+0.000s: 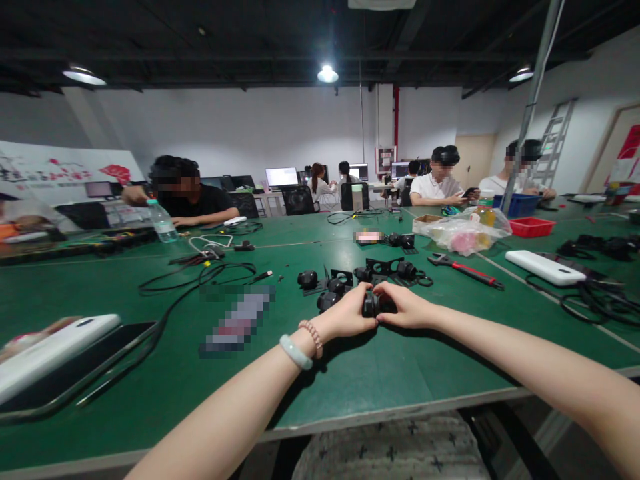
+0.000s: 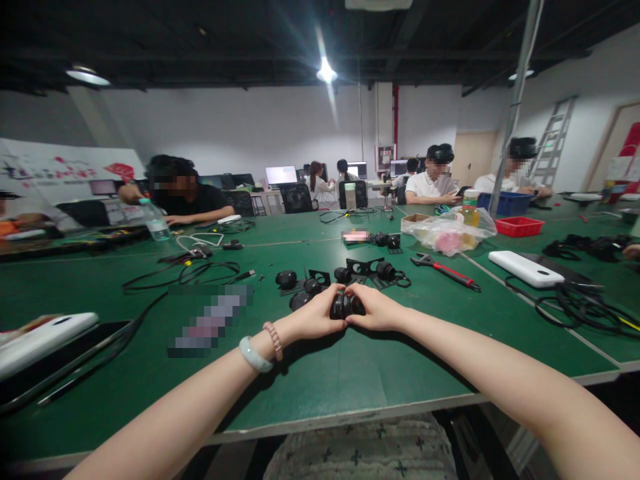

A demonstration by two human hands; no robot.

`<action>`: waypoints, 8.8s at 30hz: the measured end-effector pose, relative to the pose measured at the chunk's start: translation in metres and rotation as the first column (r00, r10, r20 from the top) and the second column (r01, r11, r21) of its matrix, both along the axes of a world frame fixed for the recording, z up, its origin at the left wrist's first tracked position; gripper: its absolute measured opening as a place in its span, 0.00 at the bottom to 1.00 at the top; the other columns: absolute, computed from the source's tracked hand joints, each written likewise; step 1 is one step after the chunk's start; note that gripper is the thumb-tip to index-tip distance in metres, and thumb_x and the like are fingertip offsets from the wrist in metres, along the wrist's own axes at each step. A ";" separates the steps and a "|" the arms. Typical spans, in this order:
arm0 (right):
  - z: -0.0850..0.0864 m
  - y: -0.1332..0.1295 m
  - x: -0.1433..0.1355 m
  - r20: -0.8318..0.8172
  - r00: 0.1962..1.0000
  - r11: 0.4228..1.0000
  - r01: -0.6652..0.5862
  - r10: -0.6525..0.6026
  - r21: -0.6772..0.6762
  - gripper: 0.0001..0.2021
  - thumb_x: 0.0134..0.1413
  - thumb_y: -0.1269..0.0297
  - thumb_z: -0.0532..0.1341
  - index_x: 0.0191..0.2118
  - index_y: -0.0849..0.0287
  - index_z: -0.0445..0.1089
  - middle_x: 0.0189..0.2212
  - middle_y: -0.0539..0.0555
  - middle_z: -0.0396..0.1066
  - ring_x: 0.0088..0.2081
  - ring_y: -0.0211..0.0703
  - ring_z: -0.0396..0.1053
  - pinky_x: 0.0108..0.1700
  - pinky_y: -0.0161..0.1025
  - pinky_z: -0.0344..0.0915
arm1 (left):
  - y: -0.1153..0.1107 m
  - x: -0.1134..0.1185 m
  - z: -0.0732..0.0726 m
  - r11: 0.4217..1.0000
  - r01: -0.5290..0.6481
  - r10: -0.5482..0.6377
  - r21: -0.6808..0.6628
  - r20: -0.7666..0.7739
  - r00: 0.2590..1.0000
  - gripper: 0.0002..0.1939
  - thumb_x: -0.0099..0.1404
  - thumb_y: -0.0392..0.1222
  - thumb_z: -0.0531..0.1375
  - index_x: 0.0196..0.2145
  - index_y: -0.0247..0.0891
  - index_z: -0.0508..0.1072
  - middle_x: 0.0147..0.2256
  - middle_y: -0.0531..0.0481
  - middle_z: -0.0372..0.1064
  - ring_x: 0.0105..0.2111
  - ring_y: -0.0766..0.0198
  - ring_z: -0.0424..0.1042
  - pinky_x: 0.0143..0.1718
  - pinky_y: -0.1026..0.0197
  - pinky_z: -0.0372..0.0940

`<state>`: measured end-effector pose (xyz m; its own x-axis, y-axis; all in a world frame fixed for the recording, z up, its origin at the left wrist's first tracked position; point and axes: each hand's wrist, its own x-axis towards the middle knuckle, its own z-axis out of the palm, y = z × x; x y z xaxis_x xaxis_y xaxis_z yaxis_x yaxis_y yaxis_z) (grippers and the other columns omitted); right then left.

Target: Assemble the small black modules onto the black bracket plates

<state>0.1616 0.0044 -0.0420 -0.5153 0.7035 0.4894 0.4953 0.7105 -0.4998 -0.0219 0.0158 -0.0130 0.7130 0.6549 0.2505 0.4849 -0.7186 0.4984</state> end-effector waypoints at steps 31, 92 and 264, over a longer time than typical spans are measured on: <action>0.004 -0.001 -0.001 0.045 0.999 0.999 0.009 -0.011 0.049 0.18 0.42 0.65 0.61 0.42 0.62 0.60 0.36 0.55 0.64 0.36 0.40 0.62 0.40 0.38 0.60 | 0.001 0.001 -0.001 1.000 -0.018 0.018 -0.001 0.013 1.000 0.29 0.46 0.39 0.59 0.47 0.36 0.56 0.41 0.46 0.63 0.40 0.56 0.65 0.41 0.57 0.60; 0.001 -0.006 -0.005 -0.002 0.999 0.994 0.036 -0.036 0.104 0.20 0.39 0.71 0.59 0.42 0.61 0.58 0.37 0.55 0.62 0.37 0.40 0.61 0.40 0.38 0.60 | 0.003 0.000 -0.002 0.999 0.015 -0.015 0.036 -0.008 1.000 0.29 0.46 0.38 0.59 0.47 0.36 0.55 0.41 0.46 0.61 0.40 0.57 0.64 0.41 0.57 0.60; -0.009 0.010 -0.005 0.134 0.988 0.995 0.074 -0.082 0.069 0.15 0.55 0.60 0.48 0.37 0.63 0.67 0.35 0.57 0.64 0.39 0.40 0.62 0.44 0.39 0.59 | 0.002 0.003 0.001 0.994 0.037 -0.032 0.101 -0.051 0.998 0.27 0.47 0.37 0.57 0.47 0.37 0.57 0.46 0.46 0.58 0.48 0.55 0.58 0.50 0.54 0.54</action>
